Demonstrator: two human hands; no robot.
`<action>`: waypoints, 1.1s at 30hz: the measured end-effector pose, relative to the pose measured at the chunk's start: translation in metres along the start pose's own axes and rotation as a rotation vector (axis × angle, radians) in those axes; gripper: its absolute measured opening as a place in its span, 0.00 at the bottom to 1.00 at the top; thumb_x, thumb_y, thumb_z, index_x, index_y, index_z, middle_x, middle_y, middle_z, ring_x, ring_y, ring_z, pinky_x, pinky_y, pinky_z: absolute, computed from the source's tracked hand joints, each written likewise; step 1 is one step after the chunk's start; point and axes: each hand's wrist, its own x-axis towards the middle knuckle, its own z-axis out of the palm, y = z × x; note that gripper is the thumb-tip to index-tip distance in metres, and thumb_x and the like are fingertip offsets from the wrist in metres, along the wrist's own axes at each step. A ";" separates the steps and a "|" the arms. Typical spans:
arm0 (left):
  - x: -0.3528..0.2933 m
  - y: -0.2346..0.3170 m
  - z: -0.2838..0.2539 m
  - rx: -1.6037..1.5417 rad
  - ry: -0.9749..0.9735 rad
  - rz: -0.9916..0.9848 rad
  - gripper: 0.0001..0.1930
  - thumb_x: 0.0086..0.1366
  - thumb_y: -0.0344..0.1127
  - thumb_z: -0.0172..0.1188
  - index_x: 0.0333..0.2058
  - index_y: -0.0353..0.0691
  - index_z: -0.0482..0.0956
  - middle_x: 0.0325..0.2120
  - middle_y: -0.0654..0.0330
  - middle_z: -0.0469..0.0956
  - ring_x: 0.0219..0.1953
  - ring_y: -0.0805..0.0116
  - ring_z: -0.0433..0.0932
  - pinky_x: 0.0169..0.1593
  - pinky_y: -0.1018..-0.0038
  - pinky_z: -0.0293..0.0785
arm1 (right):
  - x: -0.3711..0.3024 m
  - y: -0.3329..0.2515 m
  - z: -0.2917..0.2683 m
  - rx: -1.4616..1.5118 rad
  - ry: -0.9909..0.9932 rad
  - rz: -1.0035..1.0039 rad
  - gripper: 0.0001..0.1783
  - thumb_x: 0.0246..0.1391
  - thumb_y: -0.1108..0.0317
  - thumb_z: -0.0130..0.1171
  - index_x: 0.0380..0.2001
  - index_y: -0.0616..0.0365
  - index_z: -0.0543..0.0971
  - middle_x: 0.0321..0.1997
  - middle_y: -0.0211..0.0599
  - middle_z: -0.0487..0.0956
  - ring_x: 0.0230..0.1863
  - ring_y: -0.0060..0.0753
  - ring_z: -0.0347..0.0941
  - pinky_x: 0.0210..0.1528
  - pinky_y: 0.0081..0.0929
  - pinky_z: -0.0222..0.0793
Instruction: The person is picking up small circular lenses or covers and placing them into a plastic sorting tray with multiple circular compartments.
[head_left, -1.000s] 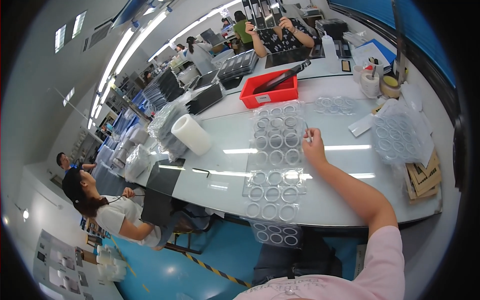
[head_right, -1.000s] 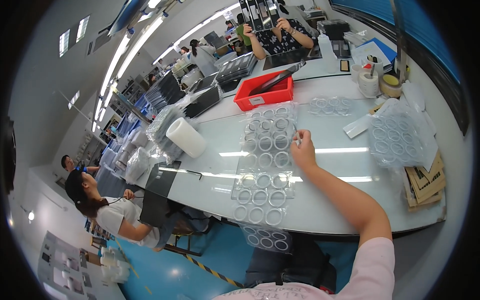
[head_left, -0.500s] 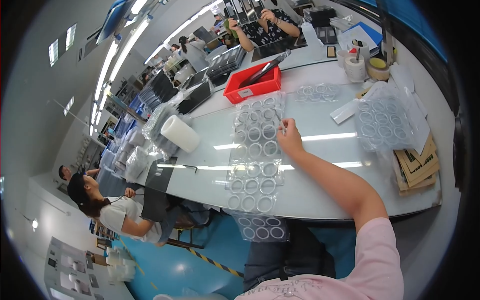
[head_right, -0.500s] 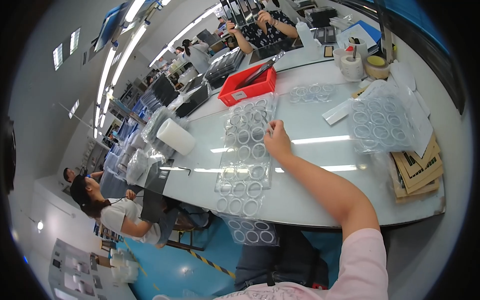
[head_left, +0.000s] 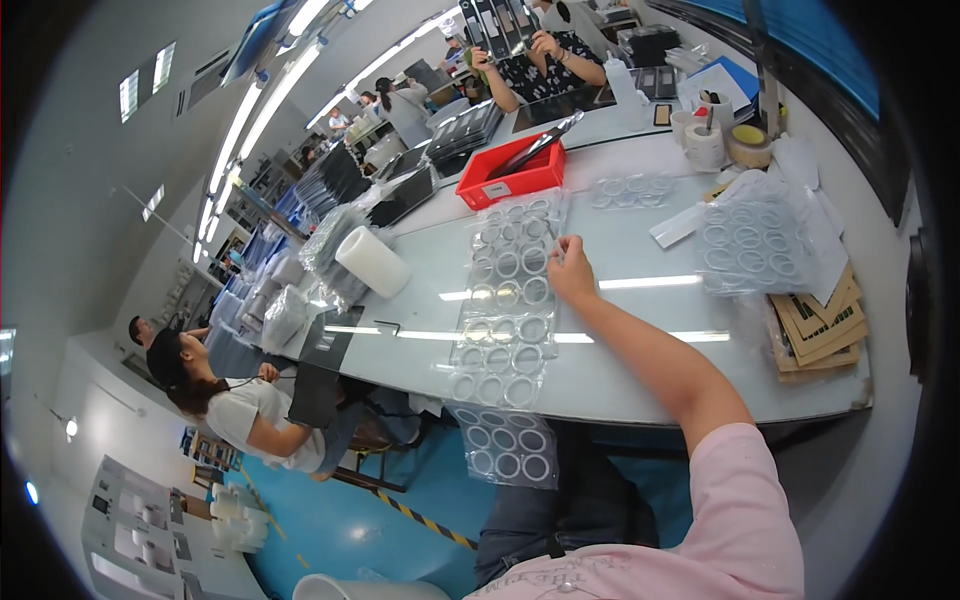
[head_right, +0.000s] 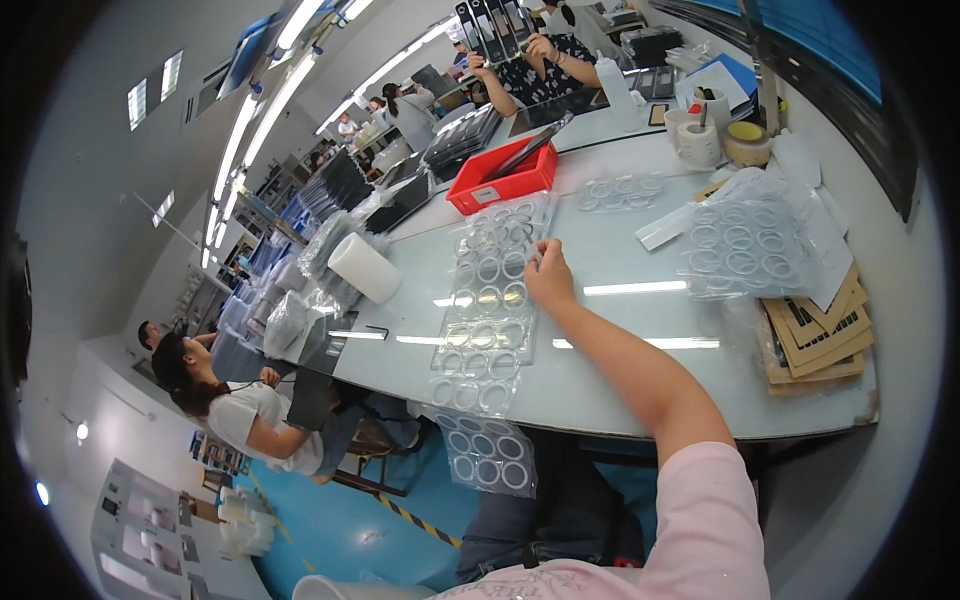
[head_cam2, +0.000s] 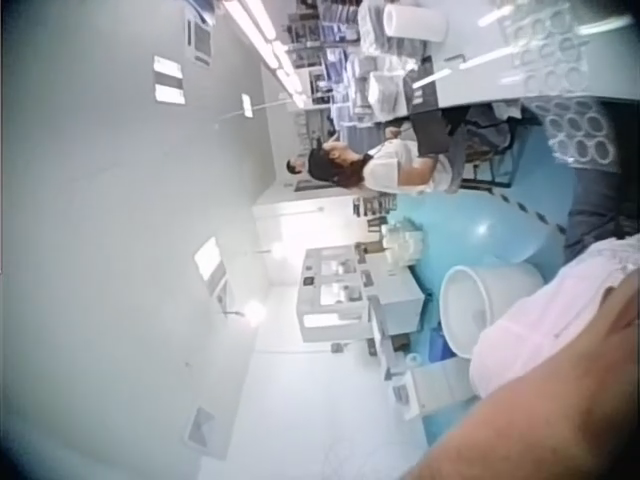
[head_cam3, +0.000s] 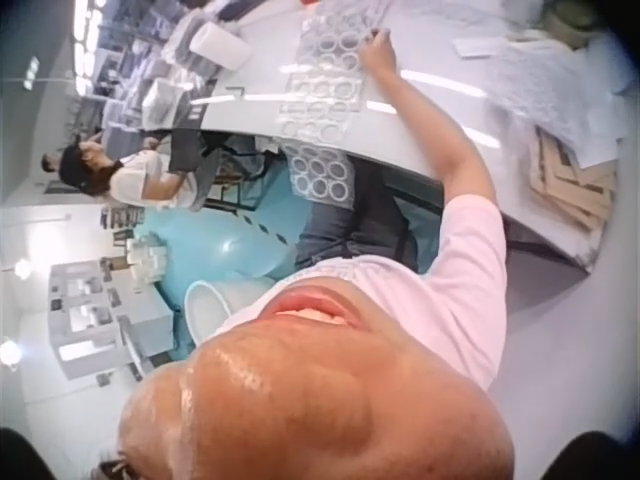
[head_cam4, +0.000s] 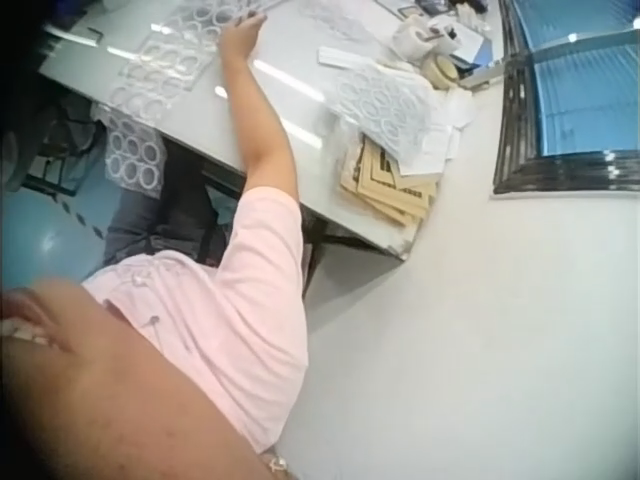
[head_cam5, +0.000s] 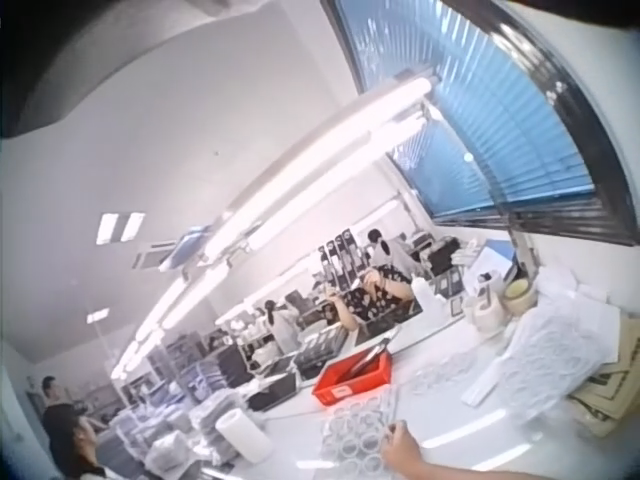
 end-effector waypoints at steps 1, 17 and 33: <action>-0.002 0.004 0.001 0.002 0.001 0.002 0.15 0.68 0.41 0.51 0.31 0.33 0.77 0.23 0.52 0.76 0.26 0.57 0.74 0.36 0.64 0.72 | 0.000 0.001 0.001 0.000 0.023 -0.022 0.19 0.51 0.70 0.55 0.47 0.60 0.65 0.41 0.47 0.78 0.43 0.50 0.76 0.46 0.41 0.71; 0.074 0.218 -0.030 -0.372 0.026 0.199 0.12 0.63 0.36 0.61 0.40 0.33 0.80 0.31 0.57 0.80 0.33 0.71 0.77 0.40 0.74 0.74 | 0.008 0.027 -0.015 0.089 0.069 -0.104 0.19 0.48 0.69 0.59 0.43 0.62 0.68 0.32 0.43 0.78 0.34 0.42 0.77 0.39 0.35 0.72; 0.043 0.127 -0.036 -0.127 -0.190 -0.175 0.14 0.63 0.38 0.59 0.40 0.33 0.80 0.36 0.55 0.82 0.40 0.65 0.80 0.44 0.69 0.76 | -0.004 0.002 -0.008 0.040 0.026 0.086 0.20 0.47 0.68 0.58 0.44 0.62 0.69 0.36 0.47 0.79 0.37 0.41 0.78 0.42 0.34 0.73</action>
